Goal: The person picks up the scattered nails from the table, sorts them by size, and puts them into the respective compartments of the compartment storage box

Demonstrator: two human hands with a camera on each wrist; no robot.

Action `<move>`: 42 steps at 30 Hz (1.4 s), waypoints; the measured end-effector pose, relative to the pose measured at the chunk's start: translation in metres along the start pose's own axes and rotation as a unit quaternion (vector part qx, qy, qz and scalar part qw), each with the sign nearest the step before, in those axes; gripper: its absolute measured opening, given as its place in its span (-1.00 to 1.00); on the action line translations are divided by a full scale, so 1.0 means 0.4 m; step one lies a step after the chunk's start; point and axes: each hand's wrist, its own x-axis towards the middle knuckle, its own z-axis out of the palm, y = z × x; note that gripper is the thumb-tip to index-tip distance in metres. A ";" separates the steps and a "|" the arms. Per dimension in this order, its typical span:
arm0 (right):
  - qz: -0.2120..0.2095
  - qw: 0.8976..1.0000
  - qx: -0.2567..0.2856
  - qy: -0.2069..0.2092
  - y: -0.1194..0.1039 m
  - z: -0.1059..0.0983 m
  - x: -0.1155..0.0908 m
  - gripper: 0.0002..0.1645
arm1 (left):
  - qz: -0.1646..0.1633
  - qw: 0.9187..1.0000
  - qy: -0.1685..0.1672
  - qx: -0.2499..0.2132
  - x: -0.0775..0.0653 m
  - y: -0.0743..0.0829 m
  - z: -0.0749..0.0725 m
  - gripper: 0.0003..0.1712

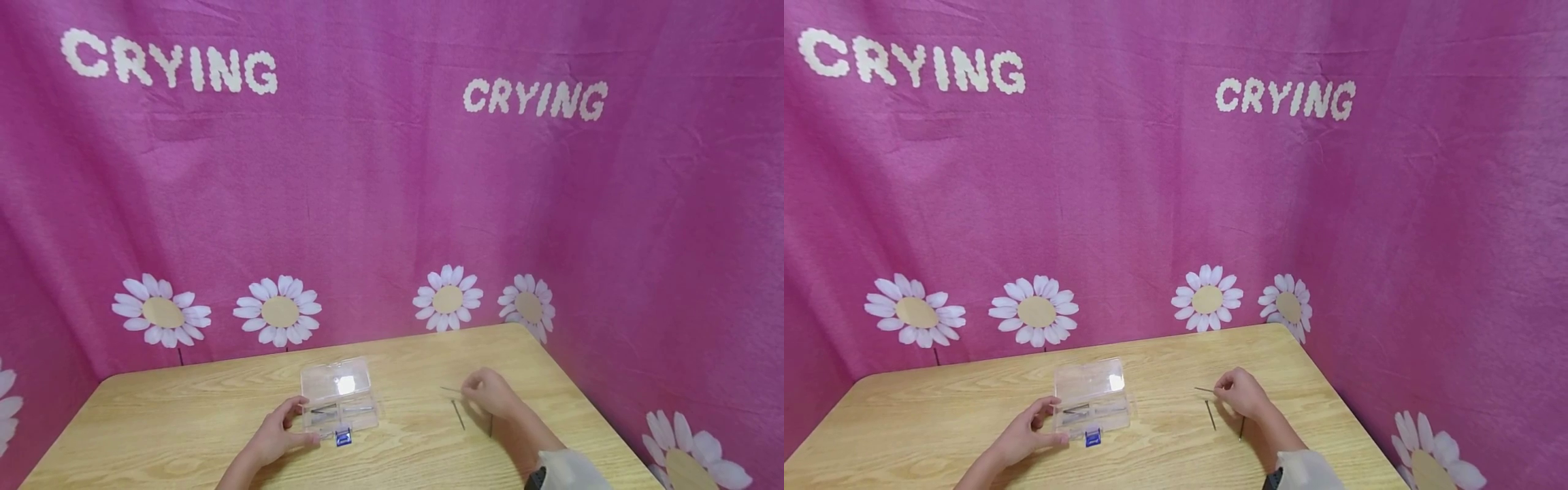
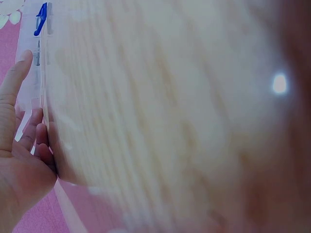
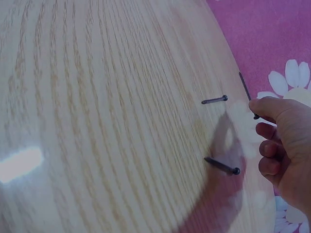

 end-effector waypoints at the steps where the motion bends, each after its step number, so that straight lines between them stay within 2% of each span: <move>1: -0.001 1.000 -0.001 0.000 -0.002 0.002 0.001 -0.93 | 0.001 1.000 0.000 -0.001 0.000 0.000 0.000 -0.21; 13: -0.072 0.997 -0.021 0.000 -0.021 0.021 0.020 -0.94 | -0.001 1.000 0.001 0.001 0.003 -0.002 0.001 -0.22; 21: -0.081 0.997 -0.012 -0.013 -0.055 0.035 0.026 -0.91 | 0.007 1.000 0.002 0.001 0.001 -0.002 0.002 -0.23; 30: -0.069 0.997 0.016 -0.017 -0.089 0.058 0.035 -0.94 | 0.006 1.000 0.001 0.001 0.003 -0.005 0.003 -0.23; 42: -0.114 0.993 0.001 -0.030 -0.128 0.088 0.049 -0.92 | 0.005 1.000 0.004 -0.001 0.002 -0.006 0.004 -0.22</move>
